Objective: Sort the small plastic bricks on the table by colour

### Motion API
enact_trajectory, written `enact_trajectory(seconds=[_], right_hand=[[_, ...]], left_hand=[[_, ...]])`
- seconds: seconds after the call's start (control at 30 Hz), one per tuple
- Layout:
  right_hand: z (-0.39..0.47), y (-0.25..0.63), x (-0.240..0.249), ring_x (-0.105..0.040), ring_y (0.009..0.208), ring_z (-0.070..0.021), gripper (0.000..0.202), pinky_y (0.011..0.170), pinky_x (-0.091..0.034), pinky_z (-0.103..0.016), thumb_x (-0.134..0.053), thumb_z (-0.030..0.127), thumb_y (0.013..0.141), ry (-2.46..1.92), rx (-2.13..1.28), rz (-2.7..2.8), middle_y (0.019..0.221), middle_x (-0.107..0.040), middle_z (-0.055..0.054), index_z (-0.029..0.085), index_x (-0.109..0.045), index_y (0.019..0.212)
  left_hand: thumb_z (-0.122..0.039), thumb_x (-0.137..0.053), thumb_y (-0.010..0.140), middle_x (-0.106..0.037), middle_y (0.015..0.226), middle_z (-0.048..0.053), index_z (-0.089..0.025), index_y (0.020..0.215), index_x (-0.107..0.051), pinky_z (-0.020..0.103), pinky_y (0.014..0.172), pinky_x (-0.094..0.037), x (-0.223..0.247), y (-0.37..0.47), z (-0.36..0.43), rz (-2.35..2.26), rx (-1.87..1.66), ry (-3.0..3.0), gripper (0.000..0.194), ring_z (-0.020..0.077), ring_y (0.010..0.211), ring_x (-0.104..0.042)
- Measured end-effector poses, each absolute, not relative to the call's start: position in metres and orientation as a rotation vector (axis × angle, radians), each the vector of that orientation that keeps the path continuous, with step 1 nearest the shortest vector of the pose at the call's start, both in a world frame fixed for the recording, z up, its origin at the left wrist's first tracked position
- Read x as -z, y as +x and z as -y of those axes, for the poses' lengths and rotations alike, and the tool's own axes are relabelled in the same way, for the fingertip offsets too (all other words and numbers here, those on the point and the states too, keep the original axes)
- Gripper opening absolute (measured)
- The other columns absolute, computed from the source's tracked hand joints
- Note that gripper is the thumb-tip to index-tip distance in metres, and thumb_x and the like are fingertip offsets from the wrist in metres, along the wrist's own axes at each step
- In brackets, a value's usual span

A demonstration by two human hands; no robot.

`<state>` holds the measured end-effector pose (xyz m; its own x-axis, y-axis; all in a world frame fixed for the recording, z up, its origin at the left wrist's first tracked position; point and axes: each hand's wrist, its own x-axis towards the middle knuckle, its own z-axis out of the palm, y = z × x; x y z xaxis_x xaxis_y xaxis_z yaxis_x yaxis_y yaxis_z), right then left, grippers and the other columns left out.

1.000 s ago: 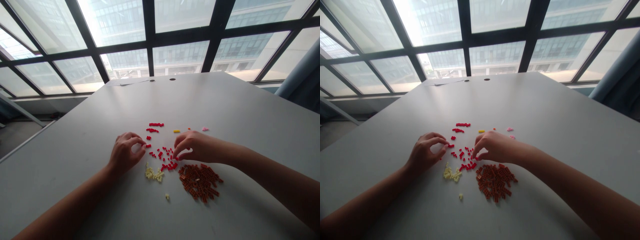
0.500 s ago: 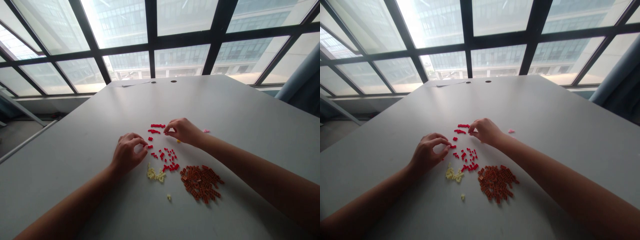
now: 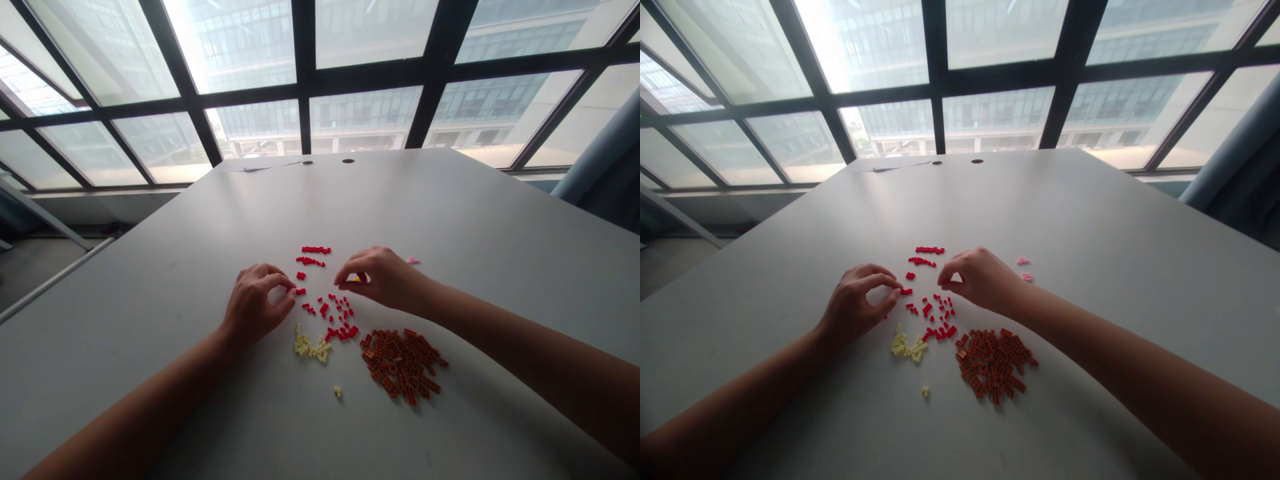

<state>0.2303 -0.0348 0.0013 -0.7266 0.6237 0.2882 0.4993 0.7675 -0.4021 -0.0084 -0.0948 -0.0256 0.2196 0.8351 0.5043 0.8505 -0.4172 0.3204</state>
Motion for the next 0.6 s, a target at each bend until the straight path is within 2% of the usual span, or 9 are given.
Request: enact_trajectory(seconds=[0.17, 0.6], right_hand=[[0.055, 0.243, 0.002, -0.064, 0.072, -0.0138, 0.007, 0.077, -0.043, -0.030, -0.069, 0.019, 0.078, -0.760, -0.432, 2.678, 0.085, -0.072, -0.003, 0.023, -0.075, 0.078], [0.072, 0.237, 0.007, -0.062, 0.076, -0.0152, 0.008, 0.077, -0.042, -0.029, -0.063, 0.020, 0.083, -0.900, -0.464, 2.629, 0.089, -0.069, -0.006, 0.019, -0.070, 0.080]], left_hand=[[-0.021, -0.059, 0.076, -0.068, 0.085, 0.003, -0.022, 0.075, -0.070, 0.040, 0.084, -0.044, 0.026, -0.008, 0.095, 1.673, 0.979, -2.428, 0.011, 0.0211, 0.083, -0.062], [-0.021, -0.057, 0.077, -0.068, 0.085, 0.004, -0.022, 0.078, -0.070, 0.040, 0.084, -0.044, 0.027, -0.010, 0.094, 1.654, 1.024, -2.434, 0.013, 0.0205, 0.083, -0.062]])
